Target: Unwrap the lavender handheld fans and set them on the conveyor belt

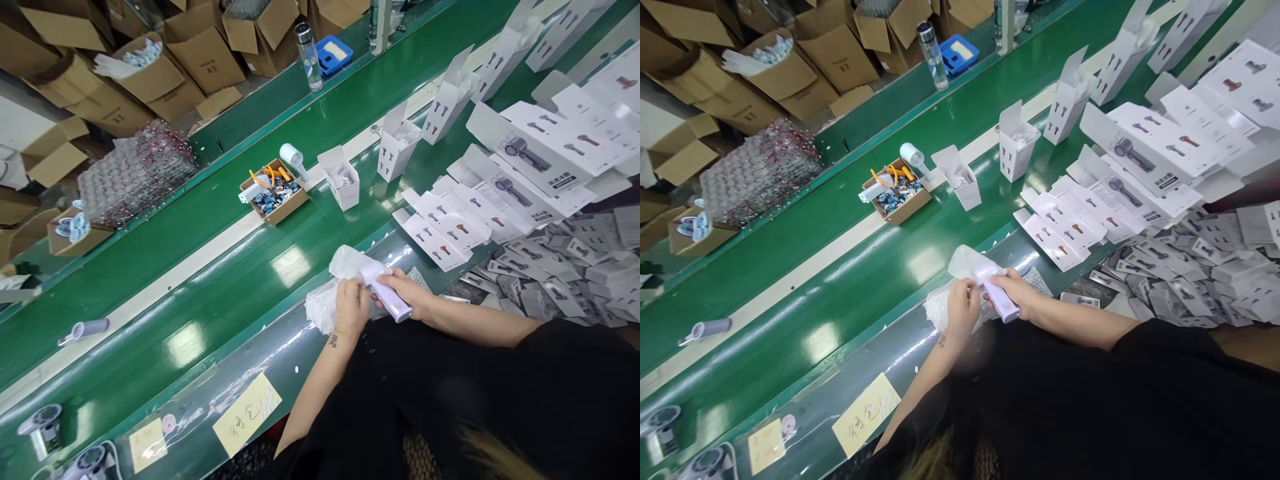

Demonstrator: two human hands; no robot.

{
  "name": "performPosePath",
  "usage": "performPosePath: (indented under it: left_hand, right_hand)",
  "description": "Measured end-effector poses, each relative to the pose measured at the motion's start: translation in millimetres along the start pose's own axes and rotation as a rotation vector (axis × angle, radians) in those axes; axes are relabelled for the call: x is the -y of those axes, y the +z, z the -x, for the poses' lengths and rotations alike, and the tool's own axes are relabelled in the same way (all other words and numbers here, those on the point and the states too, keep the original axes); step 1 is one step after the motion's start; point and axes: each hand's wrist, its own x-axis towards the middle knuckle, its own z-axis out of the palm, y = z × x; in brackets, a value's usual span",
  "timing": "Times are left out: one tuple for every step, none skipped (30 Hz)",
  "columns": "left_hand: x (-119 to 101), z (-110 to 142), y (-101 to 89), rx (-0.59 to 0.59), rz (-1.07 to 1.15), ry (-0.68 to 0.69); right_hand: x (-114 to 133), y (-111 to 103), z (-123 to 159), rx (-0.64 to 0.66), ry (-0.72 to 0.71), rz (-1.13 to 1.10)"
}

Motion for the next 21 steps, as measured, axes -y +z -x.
performPosePath:
  left_hand:
    - [1, -5, -1.1, -0.017, 0.019, -0.057]
    - [1, -9, -2.5, -0.014, 0.039, -0.083]
    - [1, -13, -4.1, 0.008, 0.062, -0.085]
    - [0, -16, -5.6, 0.040, 0.090, -0.078]
    - [-2, -19, -7.0, 0.067, 0.123, -0.078]
    - [-4, -20, -7.9, 0.090, 0.160, -0.085]
    - [-6, -21, -8.4, 0.118, 0.200, -0.094]
    - [-9, -22, -8.6, 0.153, 0.240, -0.100]
    - [-12, -22, -8.6, 0.191, 0.285, -0.109]
    - [-15, -22, -8.8, 0.223, 0.341, -0.137]
    - [-17, -23, -9.7, 0.238, 0.414, -0.194]
    - [-19, -24, -11.4, 0.234, 0.505, -0.277]
    - [-21, -26, -14.3, 0.212, 0.608, -0.376]
    - [-23, -28, -18.3, 0.176, 0.711, -0.473]
    - [-24, -31, -23.4, 0.135, 0.803, -0.554]
    - [-25, -34, -29.3, 0.100, 0.877, -0.608]
    - [-27, -37, -35.7, 0.079, 0.930, -0.635]
    - [-29, -40, -42.3, 0.068, 0.965, -0.640]
    - [-30, -43, -48.7, 0.055, 0.981, -0.630]
    - [-32, -46, -54.9, 0.034, 0.980, -0.609]
    - [-32, -49, -60.6, 0.005, 0.969, -0.583]
  right_hand:
    - [4, 1, 0, 0.007, 0.020, -0.019]
    - [9, 1, -1, 0.021, 0.037, -0.024]
    - [14, 0, -1, 0.037, 0.055, -0.020]
    - [19, -1, -2, 0.049, 0.074, -0.011]
    - [23, -2, -4, 0.053, 0.091, 0.000]
    - [25, -3, -6, 0.056, 0.105, 0.011]
    - [26, -5, -9, 0.056, 0.111, 0.019]
    - [26, -7, -11, 0.049, 0.105, 0.028]
    - [25, -9, -13, 0.036, 0.090, 0.042]
    - [23, -11, -15, 0.013, 0.076, 0.071]
    - [21, -14, -14, -0.011, 0.063, 0.119]
    - [21, -16, -13, -0.029, 0.046, 0.193]
    - [24, -18, -8, -0.035, 0.015, 0.304]
    - [29, -21, -2, -0.021, -0.036, 0.450]
    - [37, -22, 6, 0.010, -0.113, 0.612]
    - [47, -23, 16, 0.049, -0.212, 0.769]
    - [59, -24, 27, 0.094, -0.322, 0.905]
    - [71, -23, 38, 0.139, -0.430, 1.008]
    - [83, -22, 48, 0.178, -0.523, 1.075]
    - [94, -20, 57, 0.202, -0.602, 1.108]
    - [103, -18, 65, 0.204, -0.671, 1.120]
